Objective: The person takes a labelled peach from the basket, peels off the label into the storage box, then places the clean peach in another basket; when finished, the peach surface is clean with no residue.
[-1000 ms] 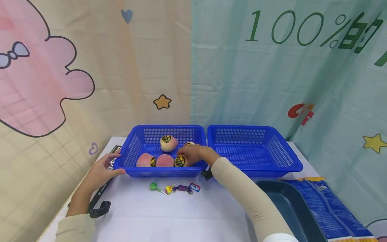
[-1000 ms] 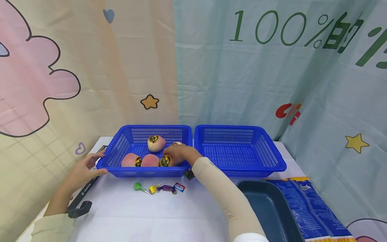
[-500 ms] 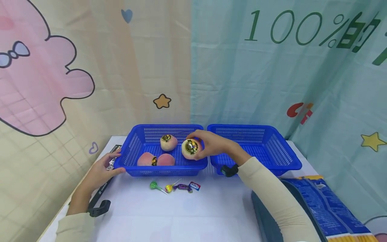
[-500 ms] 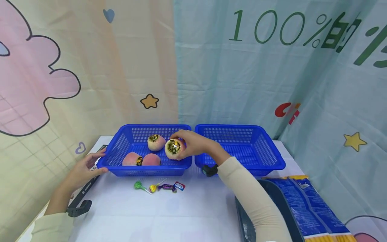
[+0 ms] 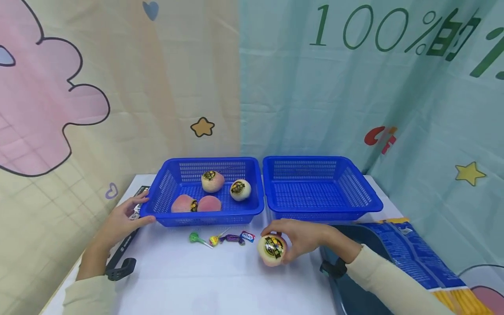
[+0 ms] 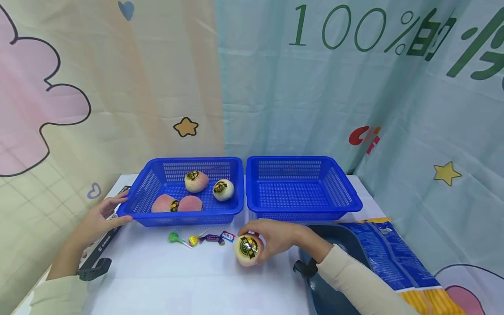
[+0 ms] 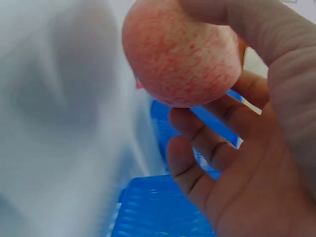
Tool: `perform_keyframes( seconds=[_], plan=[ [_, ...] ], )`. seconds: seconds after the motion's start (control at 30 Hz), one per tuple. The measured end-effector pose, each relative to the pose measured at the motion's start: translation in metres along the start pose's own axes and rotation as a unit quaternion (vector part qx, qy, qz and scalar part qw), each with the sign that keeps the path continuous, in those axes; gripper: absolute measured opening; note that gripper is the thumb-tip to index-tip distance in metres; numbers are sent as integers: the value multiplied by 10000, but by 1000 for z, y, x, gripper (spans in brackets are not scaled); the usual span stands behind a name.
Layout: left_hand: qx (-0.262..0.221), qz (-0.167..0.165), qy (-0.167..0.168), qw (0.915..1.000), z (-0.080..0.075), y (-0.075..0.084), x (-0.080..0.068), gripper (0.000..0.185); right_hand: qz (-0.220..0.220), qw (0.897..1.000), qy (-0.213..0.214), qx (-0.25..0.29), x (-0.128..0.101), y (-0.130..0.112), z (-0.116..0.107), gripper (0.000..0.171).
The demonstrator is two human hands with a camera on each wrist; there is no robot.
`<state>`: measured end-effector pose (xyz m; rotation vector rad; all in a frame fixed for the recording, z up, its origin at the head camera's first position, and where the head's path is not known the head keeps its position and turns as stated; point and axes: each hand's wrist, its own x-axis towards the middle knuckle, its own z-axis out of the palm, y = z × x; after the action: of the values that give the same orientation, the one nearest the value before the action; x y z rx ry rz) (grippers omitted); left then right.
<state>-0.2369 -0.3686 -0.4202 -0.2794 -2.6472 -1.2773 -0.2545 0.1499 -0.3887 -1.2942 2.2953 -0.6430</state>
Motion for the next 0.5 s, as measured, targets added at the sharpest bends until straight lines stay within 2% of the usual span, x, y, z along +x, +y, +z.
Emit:
perform_keyframes(
  seconds=[0.17,0.5],
  plan=[
    [-34,-162,-78,9998,-3,-1,-4,70,474,9987,-170,64,3,7,9,74],
    [138,-127,-32,9998,-1,2,-2,72,412,9988,-246,-46,2,10,10,74]
  ],
)
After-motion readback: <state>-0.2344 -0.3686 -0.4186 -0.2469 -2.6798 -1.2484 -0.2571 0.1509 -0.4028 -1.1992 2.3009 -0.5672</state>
